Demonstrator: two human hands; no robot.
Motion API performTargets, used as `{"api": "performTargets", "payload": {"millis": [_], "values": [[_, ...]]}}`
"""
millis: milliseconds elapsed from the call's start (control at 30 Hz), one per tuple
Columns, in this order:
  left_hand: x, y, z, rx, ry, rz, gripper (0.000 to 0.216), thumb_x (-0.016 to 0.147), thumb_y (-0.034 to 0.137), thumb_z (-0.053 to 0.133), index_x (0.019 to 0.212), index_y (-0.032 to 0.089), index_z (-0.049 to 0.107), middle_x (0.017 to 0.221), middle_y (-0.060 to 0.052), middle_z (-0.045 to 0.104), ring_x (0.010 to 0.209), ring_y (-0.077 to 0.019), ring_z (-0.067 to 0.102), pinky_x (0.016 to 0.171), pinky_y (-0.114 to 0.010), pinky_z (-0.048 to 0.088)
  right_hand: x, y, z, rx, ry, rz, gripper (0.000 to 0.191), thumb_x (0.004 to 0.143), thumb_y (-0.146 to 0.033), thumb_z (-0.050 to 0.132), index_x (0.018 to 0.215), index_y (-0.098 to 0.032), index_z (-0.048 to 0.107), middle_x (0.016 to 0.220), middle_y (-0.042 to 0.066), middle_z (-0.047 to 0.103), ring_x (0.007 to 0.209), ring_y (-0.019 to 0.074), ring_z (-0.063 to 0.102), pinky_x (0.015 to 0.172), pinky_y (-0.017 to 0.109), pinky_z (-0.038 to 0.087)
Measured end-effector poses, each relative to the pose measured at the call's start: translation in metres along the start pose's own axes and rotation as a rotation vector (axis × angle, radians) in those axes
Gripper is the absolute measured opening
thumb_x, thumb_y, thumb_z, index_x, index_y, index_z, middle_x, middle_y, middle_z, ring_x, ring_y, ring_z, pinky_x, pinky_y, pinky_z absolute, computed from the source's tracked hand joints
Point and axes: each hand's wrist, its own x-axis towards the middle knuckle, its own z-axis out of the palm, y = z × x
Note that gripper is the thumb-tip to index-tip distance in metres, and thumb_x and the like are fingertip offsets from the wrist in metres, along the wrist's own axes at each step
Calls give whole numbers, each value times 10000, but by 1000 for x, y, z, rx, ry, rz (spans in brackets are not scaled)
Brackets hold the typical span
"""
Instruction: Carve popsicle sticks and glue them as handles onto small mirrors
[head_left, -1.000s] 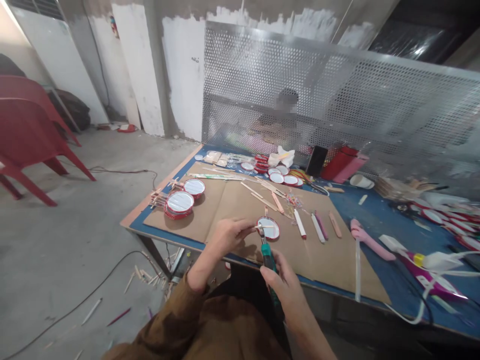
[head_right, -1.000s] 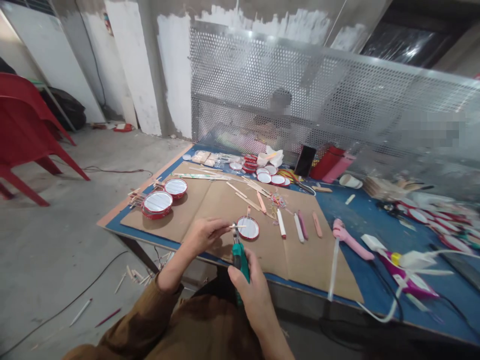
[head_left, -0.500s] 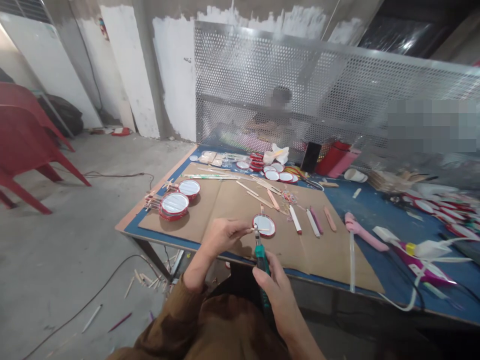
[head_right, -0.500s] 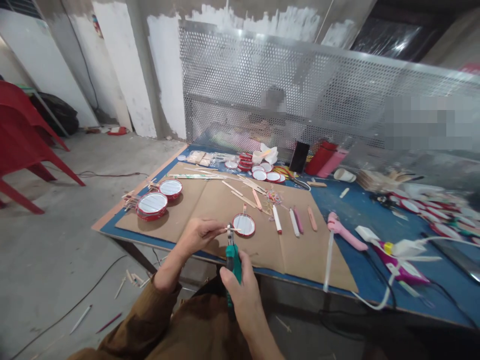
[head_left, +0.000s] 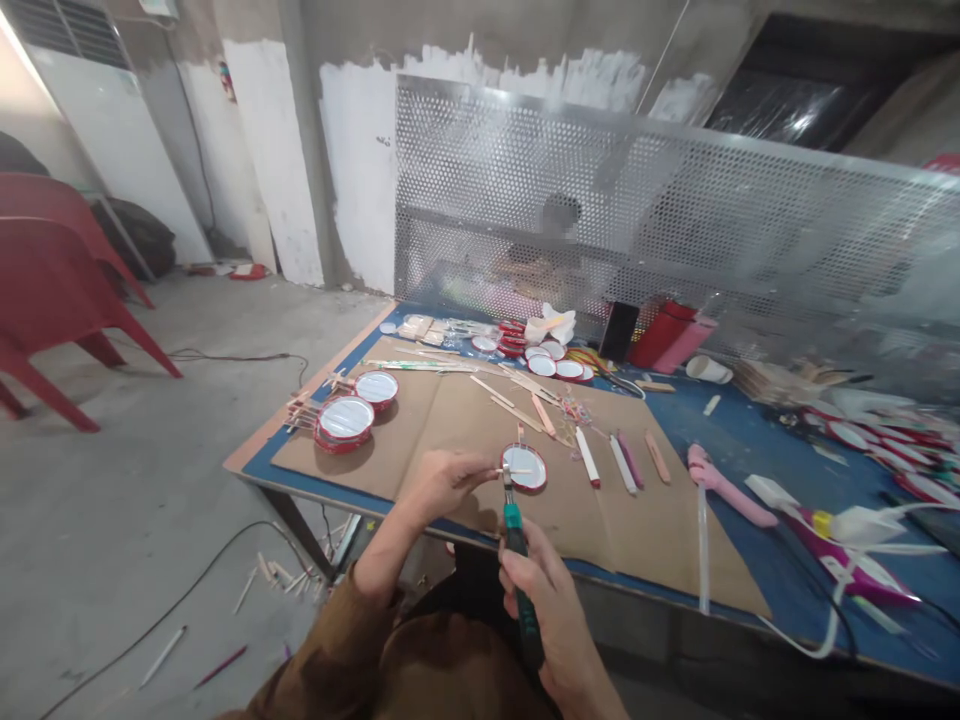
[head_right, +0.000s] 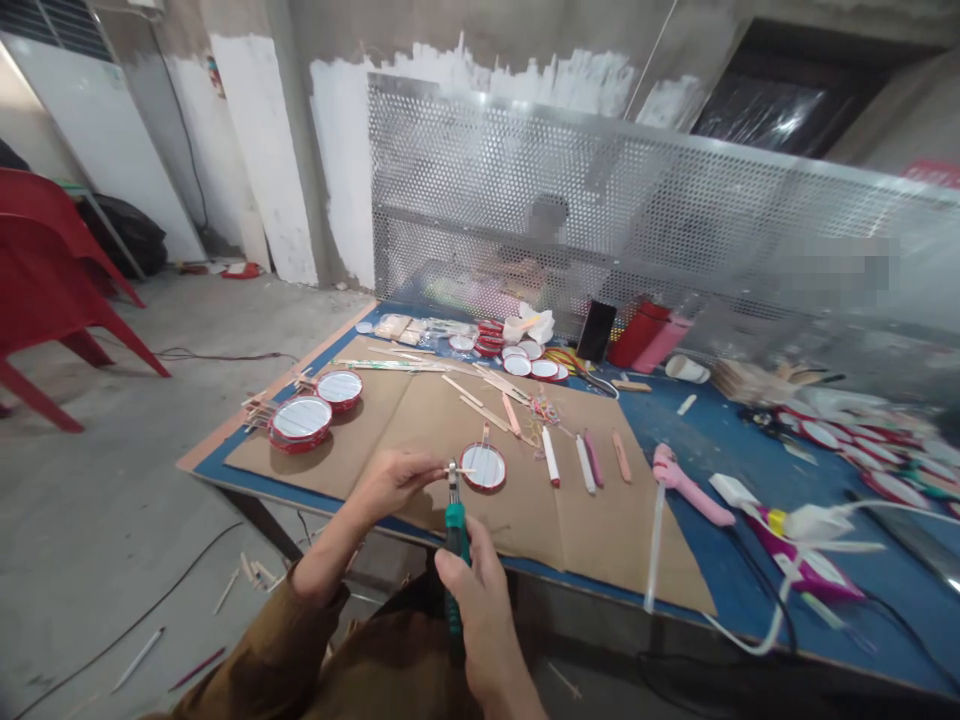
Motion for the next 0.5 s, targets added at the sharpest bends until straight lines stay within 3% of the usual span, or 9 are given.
{"api": "performTargets", "payload": {"millis": [200,367,500], "values": [[0,-4,1,-10,-12,-24,288,894,378,457,881,220,697,762,-29,704,695,-121,618,587,-180,360,7,-1,0,271,-112,221,372,666,-441,633,940,-220,513,644,-53,436,476,59,304,422,168,223],[5,-6,1,-12,-27,-40,310,893,392,445,858,216,698,749,-27,698,686,-123,605,587,-185,364,7,-7,1,366,-147,229,376,651,-429,647,934,-219,515,721,-32,456,500,59,318,428,170,224],[6,-4,-4,-287,-39,-73,367,889,414,422,800,166,678,737,-30,674,687,-121,581,641,-192,410,6,-17,-2,517,-202,214,405,672,-439,636,997,-226,523,771,-14,470,522,65,345,437,185,252]]}}
